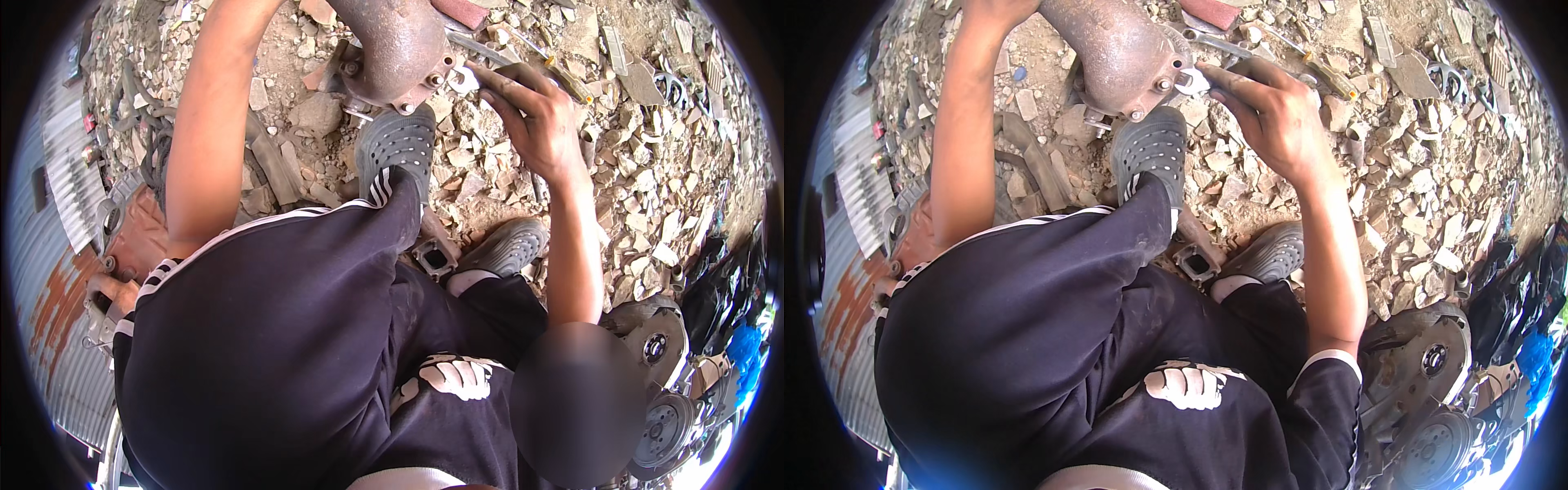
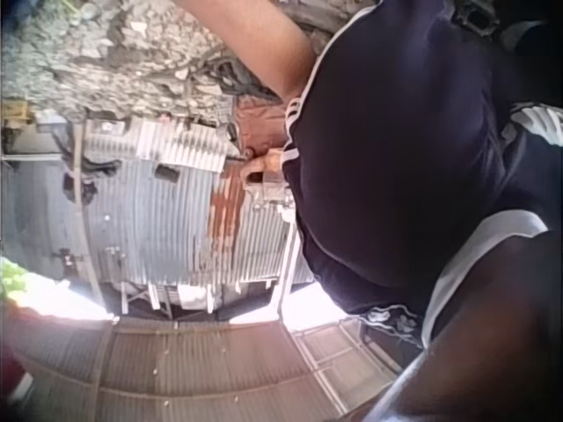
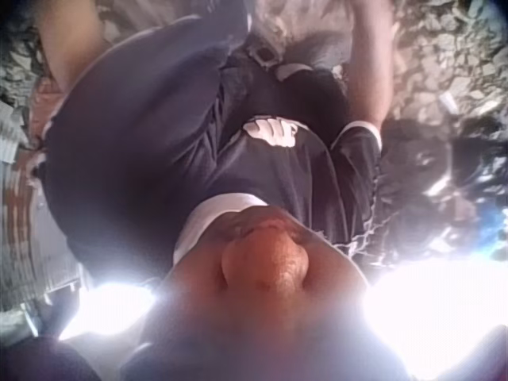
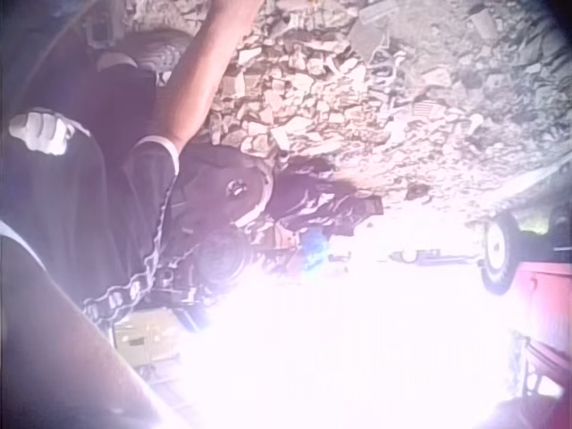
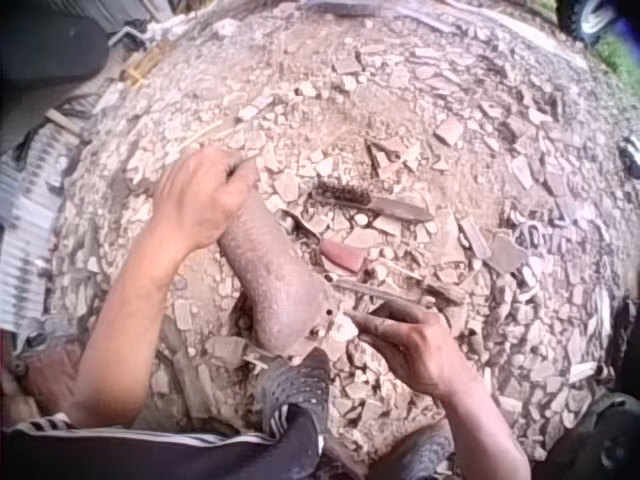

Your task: The person sits on the ground and uses a wrench to loosen and remove bolts from a metal exhaust manifold. They separate the manifold into two pieces and then reassemble them, tightening the bolts back into place.

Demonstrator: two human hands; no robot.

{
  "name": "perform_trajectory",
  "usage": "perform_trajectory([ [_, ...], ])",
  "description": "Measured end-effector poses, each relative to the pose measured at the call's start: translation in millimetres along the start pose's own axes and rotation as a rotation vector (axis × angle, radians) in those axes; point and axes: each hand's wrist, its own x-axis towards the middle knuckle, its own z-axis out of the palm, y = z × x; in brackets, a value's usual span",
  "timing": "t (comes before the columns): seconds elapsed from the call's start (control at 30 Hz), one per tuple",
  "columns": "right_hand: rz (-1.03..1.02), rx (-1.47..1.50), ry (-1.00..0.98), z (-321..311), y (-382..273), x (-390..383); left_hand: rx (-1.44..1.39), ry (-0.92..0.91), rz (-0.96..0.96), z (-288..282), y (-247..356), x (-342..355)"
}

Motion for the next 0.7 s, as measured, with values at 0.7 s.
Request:
perform_trajectory([
  [0.7, -0.294, 0.096, -0.324, -28, 11, 58, -0.016, -0.037, -0.02, -4, 3, 1],
])
